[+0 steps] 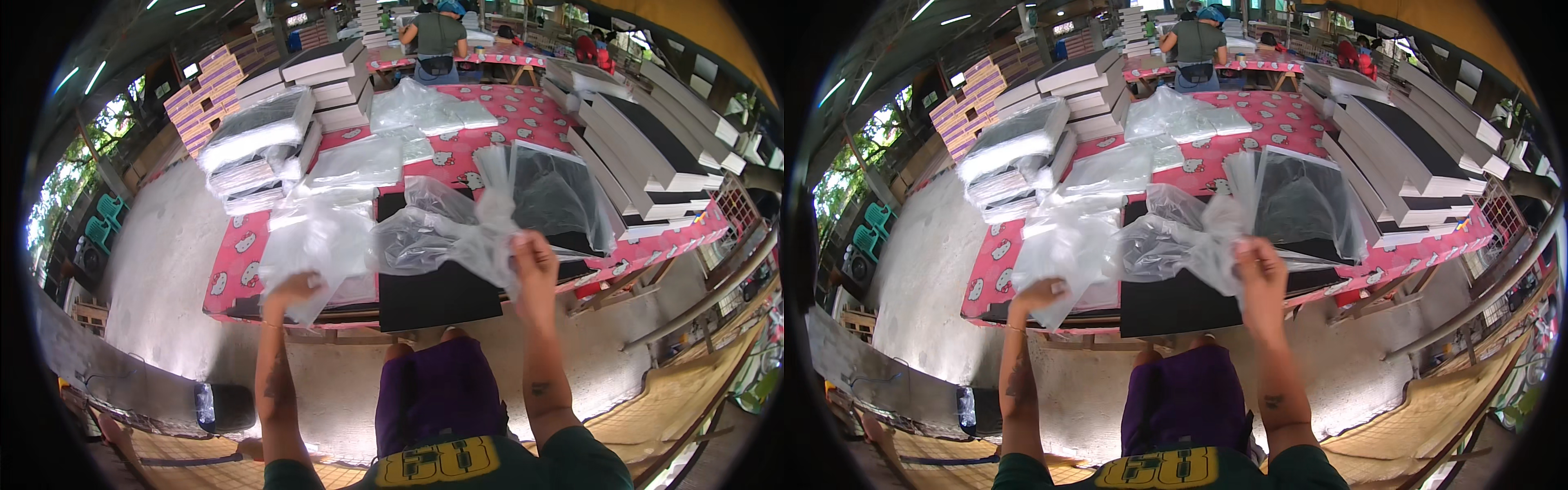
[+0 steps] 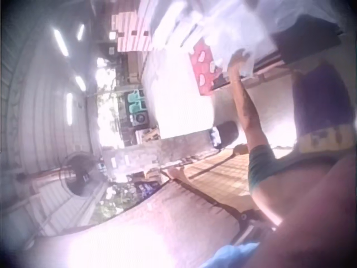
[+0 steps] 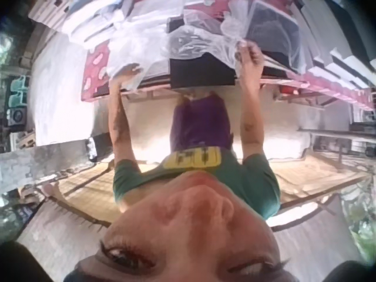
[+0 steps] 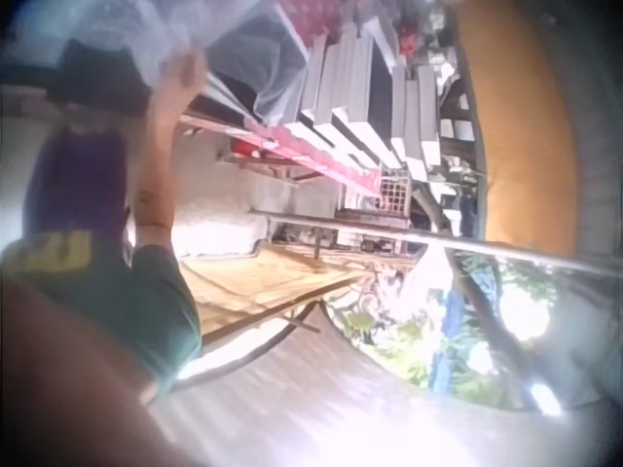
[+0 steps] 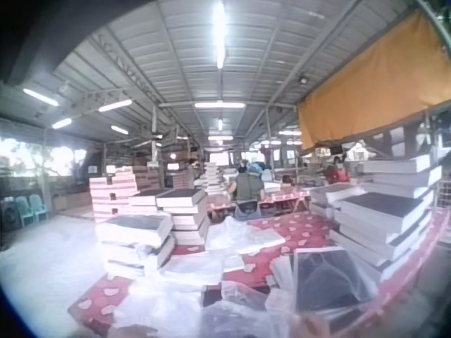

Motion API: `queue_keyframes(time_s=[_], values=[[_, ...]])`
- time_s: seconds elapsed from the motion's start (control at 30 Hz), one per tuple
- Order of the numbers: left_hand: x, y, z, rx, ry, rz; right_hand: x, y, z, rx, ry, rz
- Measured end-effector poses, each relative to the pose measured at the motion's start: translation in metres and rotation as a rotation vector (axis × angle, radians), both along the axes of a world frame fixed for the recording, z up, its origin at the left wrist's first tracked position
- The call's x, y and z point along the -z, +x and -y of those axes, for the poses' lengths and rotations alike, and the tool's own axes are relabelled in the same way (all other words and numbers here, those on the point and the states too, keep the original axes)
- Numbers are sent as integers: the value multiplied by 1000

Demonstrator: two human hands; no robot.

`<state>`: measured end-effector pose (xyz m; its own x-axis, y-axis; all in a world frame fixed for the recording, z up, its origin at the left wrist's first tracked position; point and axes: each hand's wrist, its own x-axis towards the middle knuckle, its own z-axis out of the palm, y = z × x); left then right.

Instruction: The person places black rectangular objects into plastic bags and stacks the bagged items on a table.

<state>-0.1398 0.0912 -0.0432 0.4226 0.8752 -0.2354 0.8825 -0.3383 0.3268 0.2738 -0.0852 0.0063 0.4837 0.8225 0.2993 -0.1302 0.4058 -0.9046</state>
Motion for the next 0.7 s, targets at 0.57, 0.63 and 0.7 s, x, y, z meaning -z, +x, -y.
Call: queue_keyframes(time_s=[0.57, 0.63, 0.7], values=[[55, 115, 3, -73, 627, -90, 27, -58, -23, -143, 168, -575], [48, 77, -27, -304, 699, -46, 28, -43, -19, -122, 167, -523], [7, 93, -28, -331, 565, -120, 25, -31, -15, -63, 128, -450]])
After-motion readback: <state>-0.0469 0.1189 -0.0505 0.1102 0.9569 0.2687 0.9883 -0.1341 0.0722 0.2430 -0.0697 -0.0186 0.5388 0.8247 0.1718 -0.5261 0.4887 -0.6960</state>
